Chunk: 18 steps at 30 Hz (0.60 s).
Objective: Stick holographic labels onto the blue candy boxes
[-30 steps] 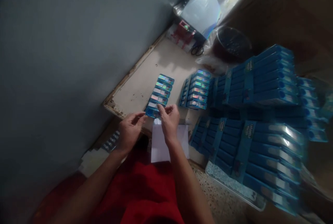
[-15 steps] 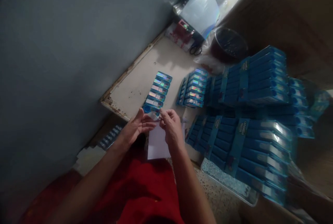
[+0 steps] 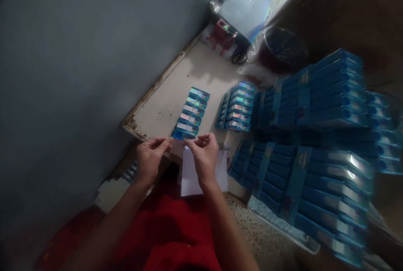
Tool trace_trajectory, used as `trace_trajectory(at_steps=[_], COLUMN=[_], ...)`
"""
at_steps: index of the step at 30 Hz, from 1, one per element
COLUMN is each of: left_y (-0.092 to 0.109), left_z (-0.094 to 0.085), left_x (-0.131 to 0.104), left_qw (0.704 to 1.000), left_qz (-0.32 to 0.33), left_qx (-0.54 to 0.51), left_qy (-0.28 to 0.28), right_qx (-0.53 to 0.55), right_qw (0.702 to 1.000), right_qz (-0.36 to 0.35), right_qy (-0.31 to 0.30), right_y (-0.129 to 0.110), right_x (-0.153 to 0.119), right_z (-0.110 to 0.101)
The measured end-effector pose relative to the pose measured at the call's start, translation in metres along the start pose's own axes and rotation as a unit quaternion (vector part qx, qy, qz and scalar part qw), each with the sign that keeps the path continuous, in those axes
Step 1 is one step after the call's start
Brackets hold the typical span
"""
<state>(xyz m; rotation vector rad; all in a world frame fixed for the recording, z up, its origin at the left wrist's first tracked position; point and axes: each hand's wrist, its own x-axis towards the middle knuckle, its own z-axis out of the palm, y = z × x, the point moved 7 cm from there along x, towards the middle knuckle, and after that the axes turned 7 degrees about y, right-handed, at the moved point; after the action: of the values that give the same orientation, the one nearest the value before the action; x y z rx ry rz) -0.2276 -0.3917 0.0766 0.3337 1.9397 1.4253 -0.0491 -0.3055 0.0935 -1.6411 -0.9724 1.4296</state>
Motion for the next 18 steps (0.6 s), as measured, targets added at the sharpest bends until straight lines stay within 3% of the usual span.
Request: trace_trajectory(at_steps=[7,18], left_y=[0.003,-0.011], left_z=[0.004,0.008], left_x=[0.034,0.041], left_qw=[0.993,0.996], left_qz=[0.049,0.036], left_qx=[0.103,0.076], left_qy=[-0.016,-0.036], right_qx=[-0.098,-0.151], right_qw=[0.989,0.977], right_qz=[-0.106,-0.145], right_qy=[0.023,0.026], right_y=[0.003,0.005], right_x=[0.014,0.015], right_z=[0.023,0.029])
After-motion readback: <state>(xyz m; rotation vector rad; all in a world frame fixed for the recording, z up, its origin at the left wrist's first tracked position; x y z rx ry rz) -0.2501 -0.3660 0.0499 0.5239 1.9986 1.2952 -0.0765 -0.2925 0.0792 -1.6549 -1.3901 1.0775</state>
